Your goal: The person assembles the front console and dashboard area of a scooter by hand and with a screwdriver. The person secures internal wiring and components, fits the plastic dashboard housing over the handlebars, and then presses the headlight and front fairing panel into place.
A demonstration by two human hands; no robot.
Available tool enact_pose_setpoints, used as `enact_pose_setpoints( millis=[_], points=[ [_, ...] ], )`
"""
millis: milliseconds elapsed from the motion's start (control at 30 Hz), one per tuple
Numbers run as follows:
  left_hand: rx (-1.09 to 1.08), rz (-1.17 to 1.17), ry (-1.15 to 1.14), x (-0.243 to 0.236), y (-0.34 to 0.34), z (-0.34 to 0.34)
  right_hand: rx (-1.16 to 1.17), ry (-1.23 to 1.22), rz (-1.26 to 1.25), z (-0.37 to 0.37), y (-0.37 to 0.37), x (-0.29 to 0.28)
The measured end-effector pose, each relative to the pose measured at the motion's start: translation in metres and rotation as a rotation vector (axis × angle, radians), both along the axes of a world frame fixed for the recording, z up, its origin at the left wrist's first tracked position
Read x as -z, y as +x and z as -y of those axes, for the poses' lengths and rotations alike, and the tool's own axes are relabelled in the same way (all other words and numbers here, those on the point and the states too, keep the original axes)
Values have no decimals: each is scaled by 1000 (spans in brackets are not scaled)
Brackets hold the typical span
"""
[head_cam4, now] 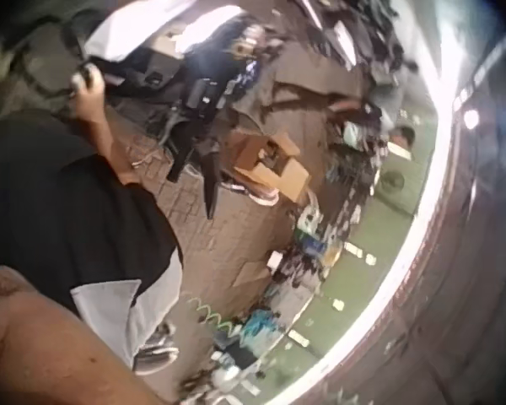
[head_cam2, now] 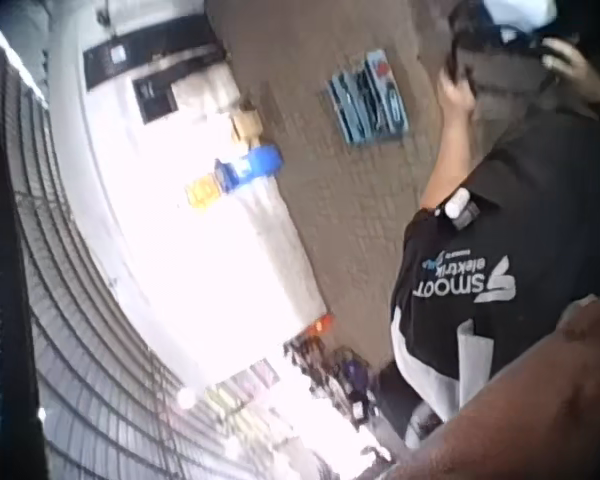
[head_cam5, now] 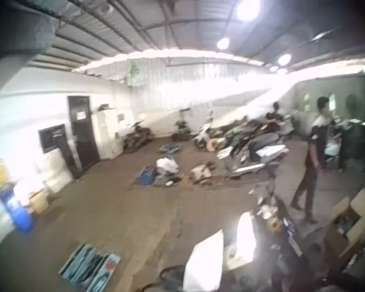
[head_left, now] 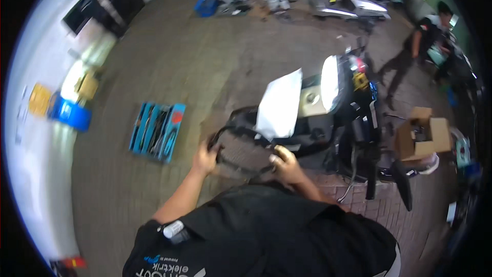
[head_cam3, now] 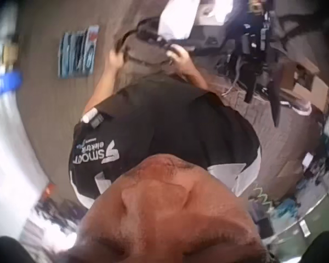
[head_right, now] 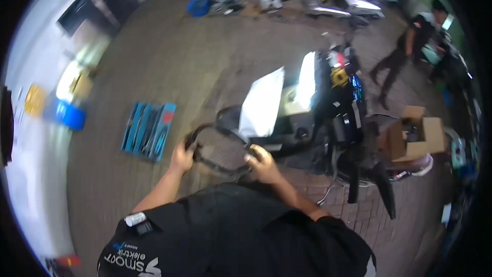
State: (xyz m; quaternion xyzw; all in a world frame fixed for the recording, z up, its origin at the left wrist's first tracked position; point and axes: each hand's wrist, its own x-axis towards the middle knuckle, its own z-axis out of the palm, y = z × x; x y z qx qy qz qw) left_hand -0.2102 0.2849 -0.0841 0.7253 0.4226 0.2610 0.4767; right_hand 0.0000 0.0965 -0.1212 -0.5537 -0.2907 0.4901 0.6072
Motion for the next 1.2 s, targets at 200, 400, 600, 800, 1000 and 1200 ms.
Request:
enact_pose_setpoints(
  millis=[200,400,600,800,1000,1200],
  points=[
    [493,34,-394,37,57,-96,290,-23,198,-20,10,-15],
    [1375,196,-691,-56,153,-190,650,-77,679,-68,37,-35],
    [1771,233,282,-125,221,-208,943,392,-129,-169,3,-54],
    [1874,269,876,-96,242,-192,1259,-336,352,-225,-20,-124],
    [1944,549,562,-112,262,-190,1424,-448,882,-193,-9,-145],
    [1404,425,555,-64,354,-180,1615,-496,1202,-135,29,-139]
  ],
)
